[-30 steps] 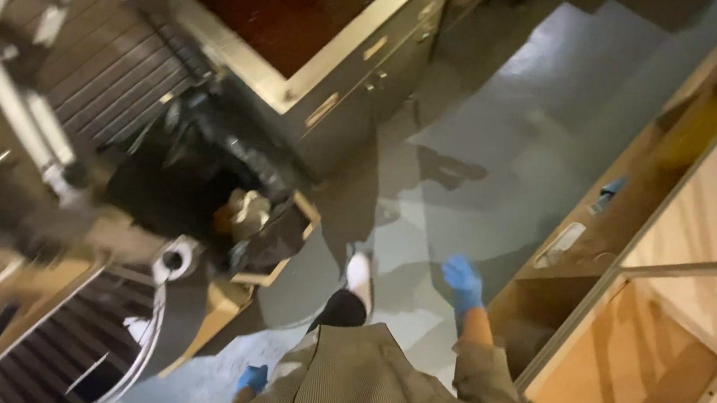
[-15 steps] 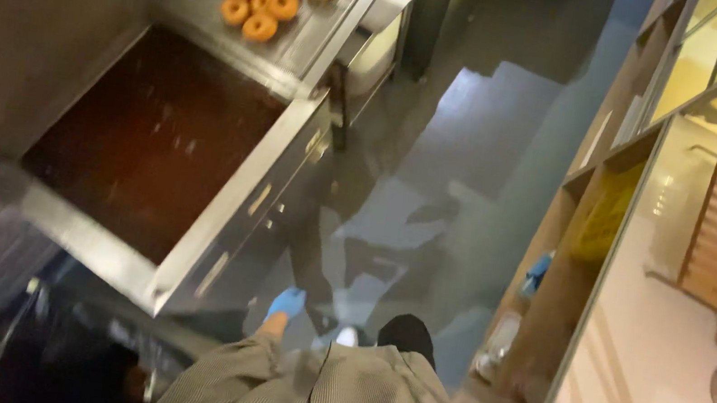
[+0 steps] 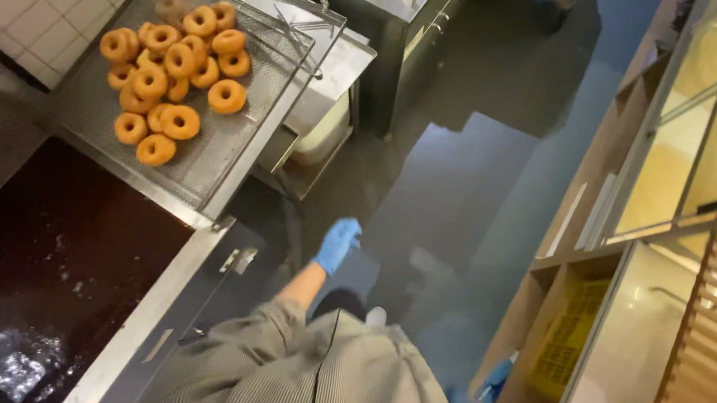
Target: Removing fried pastries and donuts from hot oil using a skimmer and placing fresh dough into the fryer.
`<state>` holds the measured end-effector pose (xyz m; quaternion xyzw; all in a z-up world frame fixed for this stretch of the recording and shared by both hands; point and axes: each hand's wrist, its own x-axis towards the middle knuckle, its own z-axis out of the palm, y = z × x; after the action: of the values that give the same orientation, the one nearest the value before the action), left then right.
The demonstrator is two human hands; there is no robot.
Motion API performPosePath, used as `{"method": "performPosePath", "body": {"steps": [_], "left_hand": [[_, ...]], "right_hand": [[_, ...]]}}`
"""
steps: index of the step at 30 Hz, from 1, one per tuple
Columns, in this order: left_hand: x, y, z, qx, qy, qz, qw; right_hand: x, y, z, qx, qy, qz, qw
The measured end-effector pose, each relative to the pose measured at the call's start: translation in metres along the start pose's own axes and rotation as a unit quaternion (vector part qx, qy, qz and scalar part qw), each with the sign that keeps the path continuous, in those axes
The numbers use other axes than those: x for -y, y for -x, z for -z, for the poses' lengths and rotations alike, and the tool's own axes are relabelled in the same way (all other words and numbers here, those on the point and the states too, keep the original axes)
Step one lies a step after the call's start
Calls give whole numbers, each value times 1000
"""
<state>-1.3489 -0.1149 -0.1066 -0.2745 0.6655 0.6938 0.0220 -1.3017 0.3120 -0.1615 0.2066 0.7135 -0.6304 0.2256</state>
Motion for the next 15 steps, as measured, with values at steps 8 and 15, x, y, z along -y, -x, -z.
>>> {"method": "performPosePath", "body": {"steps": [8,15], "left_hand": [[-173,-206,39,-174,184,25,967],[-168,-347,81,-216,422,-24,880]], "right_hand": [[253,-248,9,-31,-12,101,994],[279,-441,-8,0,-53,120,991]]}}
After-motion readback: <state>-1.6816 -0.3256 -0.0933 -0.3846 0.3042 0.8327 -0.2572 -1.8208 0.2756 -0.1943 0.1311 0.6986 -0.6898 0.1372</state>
